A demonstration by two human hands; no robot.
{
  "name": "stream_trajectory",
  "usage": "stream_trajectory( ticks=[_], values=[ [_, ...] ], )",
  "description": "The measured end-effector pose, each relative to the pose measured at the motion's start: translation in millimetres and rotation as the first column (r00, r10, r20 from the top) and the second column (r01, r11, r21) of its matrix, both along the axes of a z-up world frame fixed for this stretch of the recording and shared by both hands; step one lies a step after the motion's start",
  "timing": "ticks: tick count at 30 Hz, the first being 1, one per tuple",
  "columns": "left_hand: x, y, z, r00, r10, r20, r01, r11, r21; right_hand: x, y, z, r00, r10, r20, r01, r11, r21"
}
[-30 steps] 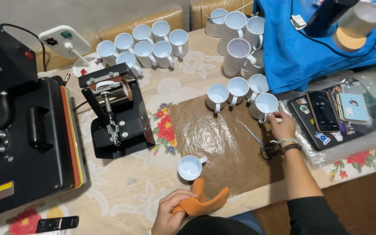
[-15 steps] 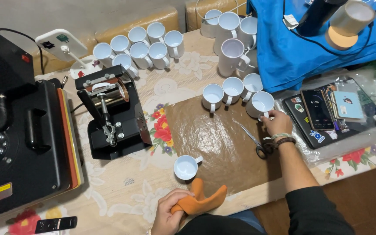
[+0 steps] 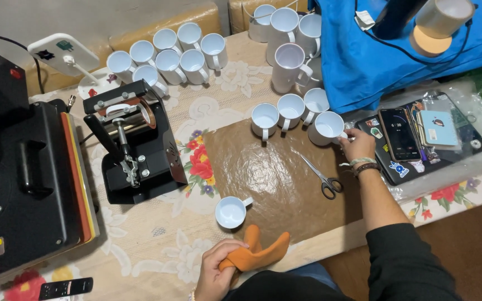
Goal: Preparing ceramic mugs for heat press printing by wrapping them with sublimation paper and securing it with tape.
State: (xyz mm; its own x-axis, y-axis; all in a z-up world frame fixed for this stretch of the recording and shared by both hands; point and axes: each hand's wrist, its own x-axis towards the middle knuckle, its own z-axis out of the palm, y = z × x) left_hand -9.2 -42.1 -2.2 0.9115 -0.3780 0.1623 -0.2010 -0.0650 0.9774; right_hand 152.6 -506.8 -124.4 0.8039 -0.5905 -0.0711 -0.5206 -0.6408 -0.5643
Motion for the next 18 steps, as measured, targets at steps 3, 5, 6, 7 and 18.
stream_trajectory(
  ticks=[3, 5, 6, 7, 18],
  values=[
    [0.4, -1.4, 1.2, 1.0, -0.003, -0.012, 0.003, 1.0, 0.013, -5.5, 9.7, 14.3, 1.0, 0.011, -0.02, -0.014, 0.991, -0.132],
    [1.1, -1.7, -2.9, 1.0, 0.001, 0.016, -0.001, 1.0, 0.004, -15.0, 26.1, 30.7, 0.995, 0.059, 0.081, -0.034, 0.96, -0.279],
    [1.1, -1.8, -5.2, 0.999, 0.003, 0.041, -0.003, 1.0, -0.004, -19.8, 34.6, 38.4, 0.978, 0.118, 0.172, -0.036, 0.907, -0.42],
    [0.9, -2.3, -3.8, 0.999, 0.007, 0.04, -0.006, 1.0, -0.002, -12.0, 38.7, 42.2, 0.978, 0.121, 0.171, -0.04, 0.908, -0.417],
    [0.3, -1.3, 1.1, 1.0, 0.019, 0.019, -0.019, 1.0, -0.006, 74.5, 57.5, 28.4, 0.904, 0.387, -0.184, -0.421, 0.719, -0.553]
  ],
)
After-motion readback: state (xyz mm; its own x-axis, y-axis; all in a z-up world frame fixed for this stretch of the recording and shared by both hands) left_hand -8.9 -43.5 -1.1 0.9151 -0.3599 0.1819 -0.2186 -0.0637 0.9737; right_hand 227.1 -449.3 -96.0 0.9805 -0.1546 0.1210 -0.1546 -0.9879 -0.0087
